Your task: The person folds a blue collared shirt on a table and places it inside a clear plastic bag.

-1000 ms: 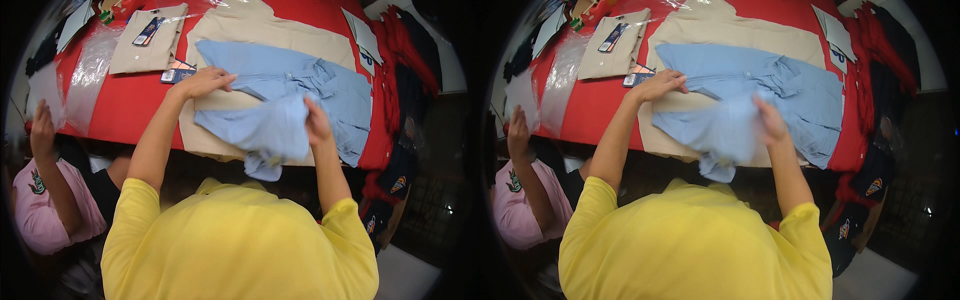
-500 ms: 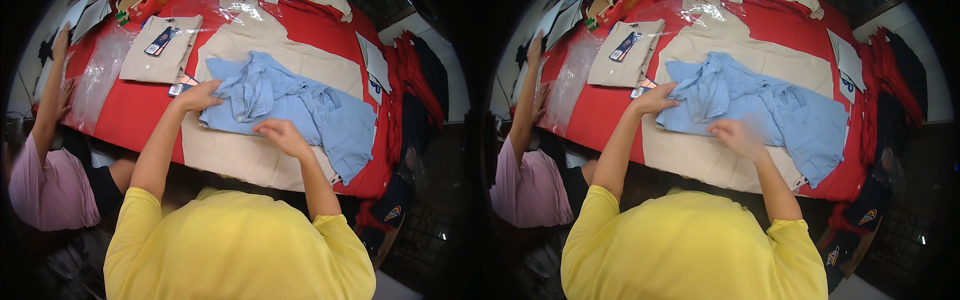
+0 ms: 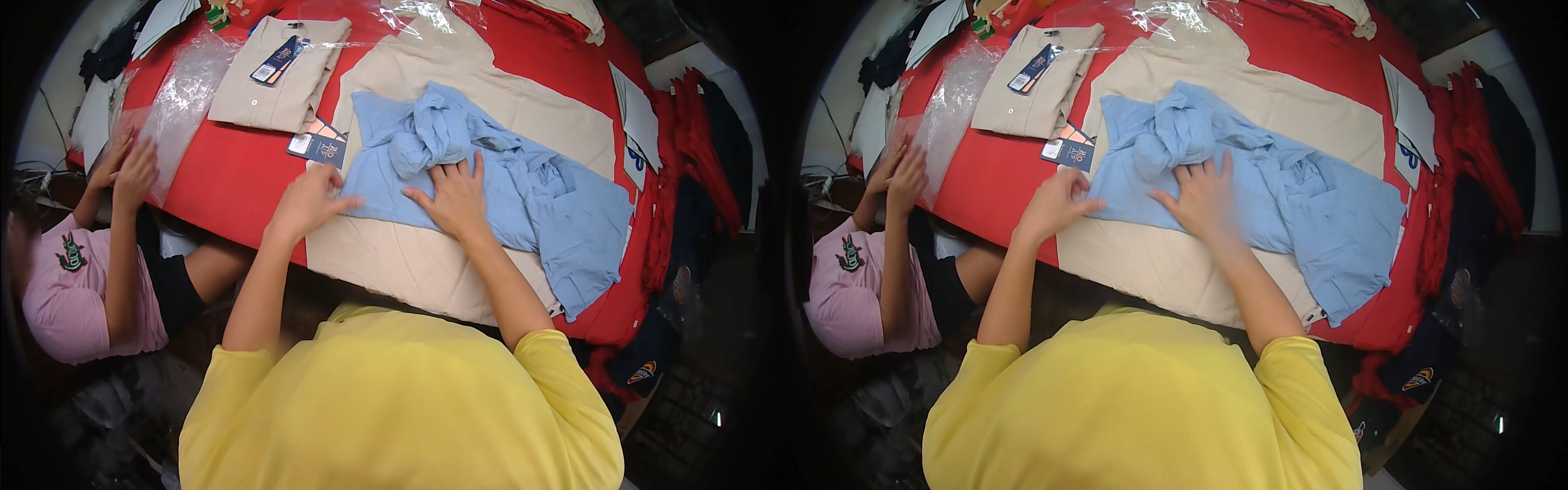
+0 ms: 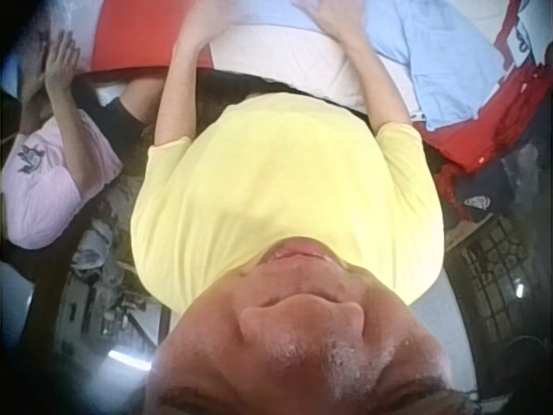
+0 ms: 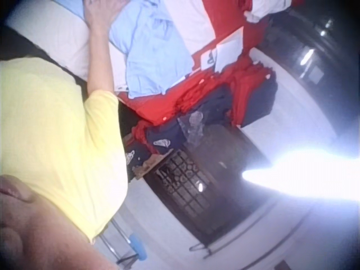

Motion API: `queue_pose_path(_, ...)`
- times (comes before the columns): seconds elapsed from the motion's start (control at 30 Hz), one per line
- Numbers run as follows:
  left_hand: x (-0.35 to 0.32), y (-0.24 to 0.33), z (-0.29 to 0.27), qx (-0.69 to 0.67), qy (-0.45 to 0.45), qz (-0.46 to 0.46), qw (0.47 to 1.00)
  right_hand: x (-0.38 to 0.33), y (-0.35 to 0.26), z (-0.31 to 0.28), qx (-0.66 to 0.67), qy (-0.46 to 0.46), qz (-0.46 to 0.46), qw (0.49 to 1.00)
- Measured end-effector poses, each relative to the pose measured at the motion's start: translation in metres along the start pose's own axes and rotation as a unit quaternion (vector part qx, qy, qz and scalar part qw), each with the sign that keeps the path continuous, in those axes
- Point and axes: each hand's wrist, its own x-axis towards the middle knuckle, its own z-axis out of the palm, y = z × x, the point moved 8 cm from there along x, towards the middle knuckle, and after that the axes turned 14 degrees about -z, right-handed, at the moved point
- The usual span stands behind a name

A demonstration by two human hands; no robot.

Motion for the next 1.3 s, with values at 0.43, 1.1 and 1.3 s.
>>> queue_pose_path(0.43,-0.018,-0.063,0.037,-0.389,-0.046,-0.130,0.911,0.000,0.005,-0.001,0.044,0.005,0.000,0.999)
queue_pose_path(1.1,0.004,-0.059,0.030,-0.397,-0.100,-0.120,0.904,0.001,0.002,-0.003,0.036,0.004,-0.007,0.999)
queue_pose_path(1.3,0.000,-0.046,0.038,-0.342,0.064,-0.095,0.933,0.000,0.003,-0.007,0.032,0.033,-0.017,0.999)
